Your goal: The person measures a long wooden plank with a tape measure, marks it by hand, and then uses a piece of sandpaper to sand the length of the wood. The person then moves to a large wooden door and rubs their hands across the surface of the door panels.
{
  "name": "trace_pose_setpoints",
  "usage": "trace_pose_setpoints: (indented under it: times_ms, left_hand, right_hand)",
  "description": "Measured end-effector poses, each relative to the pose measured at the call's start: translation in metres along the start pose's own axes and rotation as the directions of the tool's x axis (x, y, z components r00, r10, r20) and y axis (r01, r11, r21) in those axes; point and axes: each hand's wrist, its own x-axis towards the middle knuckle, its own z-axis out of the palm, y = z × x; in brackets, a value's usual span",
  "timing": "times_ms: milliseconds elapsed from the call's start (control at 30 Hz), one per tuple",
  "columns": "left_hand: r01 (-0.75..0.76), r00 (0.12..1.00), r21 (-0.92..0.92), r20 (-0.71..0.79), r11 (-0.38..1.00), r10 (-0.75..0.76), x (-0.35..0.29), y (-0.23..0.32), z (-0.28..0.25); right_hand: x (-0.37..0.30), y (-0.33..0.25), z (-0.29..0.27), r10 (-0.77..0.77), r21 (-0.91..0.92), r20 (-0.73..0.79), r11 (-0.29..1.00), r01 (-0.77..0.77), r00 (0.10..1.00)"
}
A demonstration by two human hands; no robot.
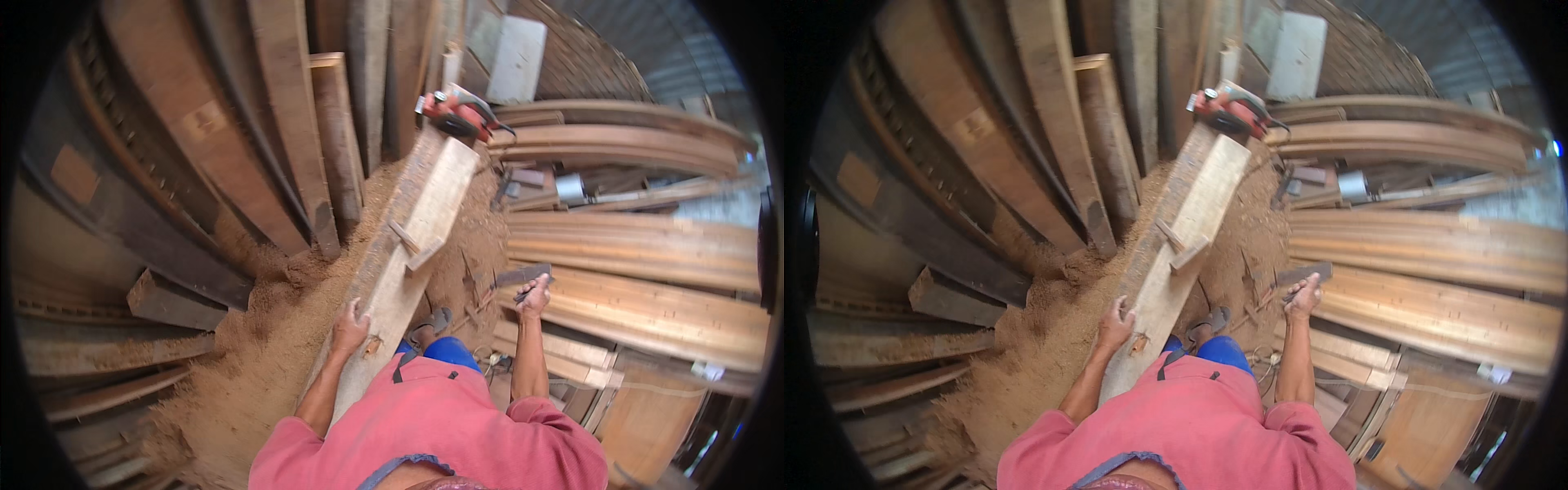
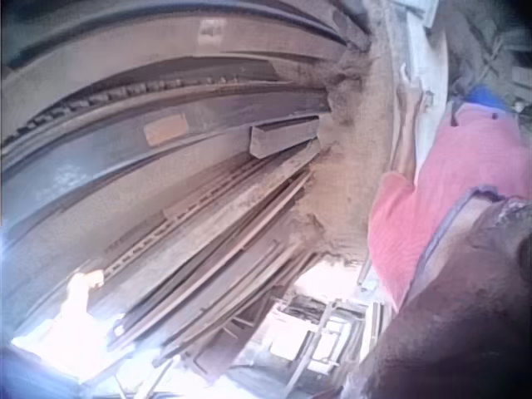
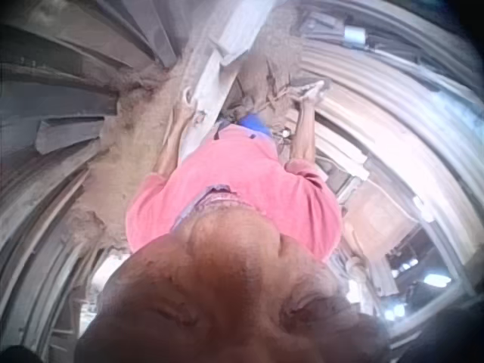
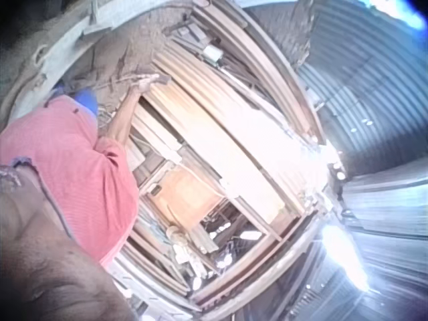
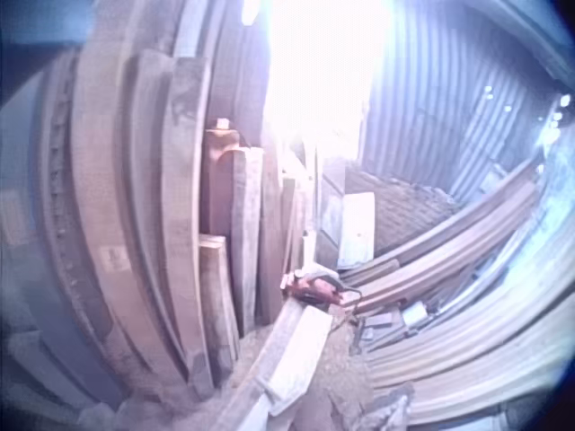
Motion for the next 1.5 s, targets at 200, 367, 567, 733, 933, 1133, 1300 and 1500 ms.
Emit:
trace_pose_setpoints:
  times_ms: [200,367,567,733,933,1133,1300,1500]
  left_hand:
    - [-0.160,0.972,0.365,-0.102,0.917,0.211,-0.010,0.009,0.049]
    - [-0.139,0.970,0.491,-0.109,0.860,0.219,-0.002,-0.010,0.059]
    - [-0.084,0.983,0.558,-0.087,0.825,0.159,0.000,0.002,0.043]
    - [0.042,0.998,0.377,-0.064,0.925,-0.019,-0.043,-0.022,0.016]
    - [0.316,0.914,0.415,-0.375,0.853,-0.156,-0.164,-0.077,0.001]
    - [0.532,0.757,0.517,-0.646,0.671,-0.102,-0.192,-0.120,0.038]
    - [0.509,0.767,0.447,-0.624,0.736,-0.152,-0.192,-0.084,0.037]
    - [0.547,0.761,0.364,-0.591,0.754,-0.268,-0.199,-0.079,0.030]
  right_hand:
    - [-0.005,0.127,-0.146,0.114,-0.368,-0.058,0.921,-0.128,0.992]
    - [-0.045,0.194,-0.211,0.177,-0.822,0.372,0.519,0.235,0.911]
    - [-0.076,0.189,-0.251,0.451,-0.855,0.512,0.190,0.482,0.731]
    - [-0.066,0.219,-0.336,0.396,-0.888,0.454,0.132,0.440,0.798]
    - [-0.066,0.135,-0.341,0.363,-0.999,0.009,-0.041,0.026,0.932]
    - [-0.050,0.116,-0.228,0.295,-0.943,0.326,0.169,0.287,0.898]
    - [-0.114,0.055,-0.017,-0.225,-0.538,0.760,0.308,0.784,0.610]
    - [-0.157,0.055,0.155,-0.004,-0.467,0.881,0.146,0.872,0.473]
